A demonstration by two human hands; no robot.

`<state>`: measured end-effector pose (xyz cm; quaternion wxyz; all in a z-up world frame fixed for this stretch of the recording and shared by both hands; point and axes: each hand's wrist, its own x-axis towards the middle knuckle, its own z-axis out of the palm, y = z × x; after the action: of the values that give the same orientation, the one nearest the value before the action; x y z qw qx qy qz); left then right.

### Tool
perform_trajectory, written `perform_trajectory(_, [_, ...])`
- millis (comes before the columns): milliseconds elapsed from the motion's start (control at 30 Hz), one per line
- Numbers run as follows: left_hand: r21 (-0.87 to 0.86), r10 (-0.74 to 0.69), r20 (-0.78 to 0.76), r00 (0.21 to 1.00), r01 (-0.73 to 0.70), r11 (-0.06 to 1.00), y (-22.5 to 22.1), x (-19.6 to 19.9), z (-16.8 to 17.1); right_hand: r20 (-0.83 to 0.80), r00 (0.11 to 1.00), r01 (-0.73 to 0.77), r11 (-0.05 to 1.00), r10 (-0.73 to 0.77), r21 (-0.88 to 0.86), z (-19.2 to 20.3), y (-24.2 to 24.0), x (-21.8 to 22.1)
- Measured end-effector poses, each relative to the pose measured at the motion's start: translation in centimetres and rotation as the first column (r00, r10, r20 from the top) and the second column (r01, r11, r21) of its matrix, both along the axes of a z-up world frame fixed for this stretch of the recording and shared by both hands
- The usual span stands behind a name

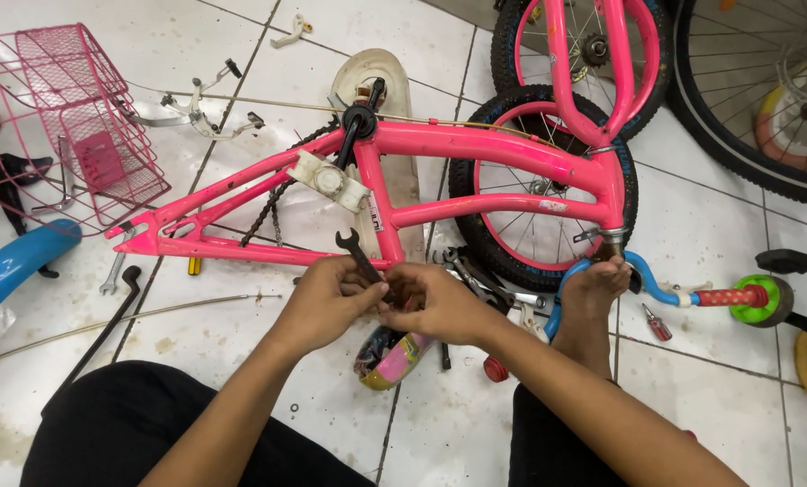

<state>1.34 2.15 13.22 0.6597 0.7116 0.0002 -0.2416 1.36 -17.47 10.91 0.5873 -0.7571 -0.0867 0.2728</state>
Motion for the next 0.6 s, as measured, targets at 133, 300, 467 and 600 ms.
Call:
perform_trajectory(133, [0.007,0.053,0.049,0.997,-0.053,0.999,0.0,-0.2,-0.6,-0.022,0.999,0.031,0.998,-0.03,0.063,-0.4,0.9,-0.3])
perform_trajectory(300, [0.179,-0.008,0.082,0.997,-0.007,0.984,0.7,-0.6,1.4,-0.016,1.0,0.013,0.997,-0.012,0.072,-0.9,1.3,-0.4])
perform_trajectory(467, [0.531,-0.133,0.064,0.989,0.079,0.844,2.9,-1.6,6.3,0.009,1.0,-0.003,0.999,0.003,0.042,-1.2,1.4,-0.4])
perform_trajectory(600, [0.644,-0.227,0.16,0.961,0.072,0.761,5.4,-2.1,9.0,0.209,0.965,-0.115,0.97,0.161,-0.214,-0.7,0.2,0.1])
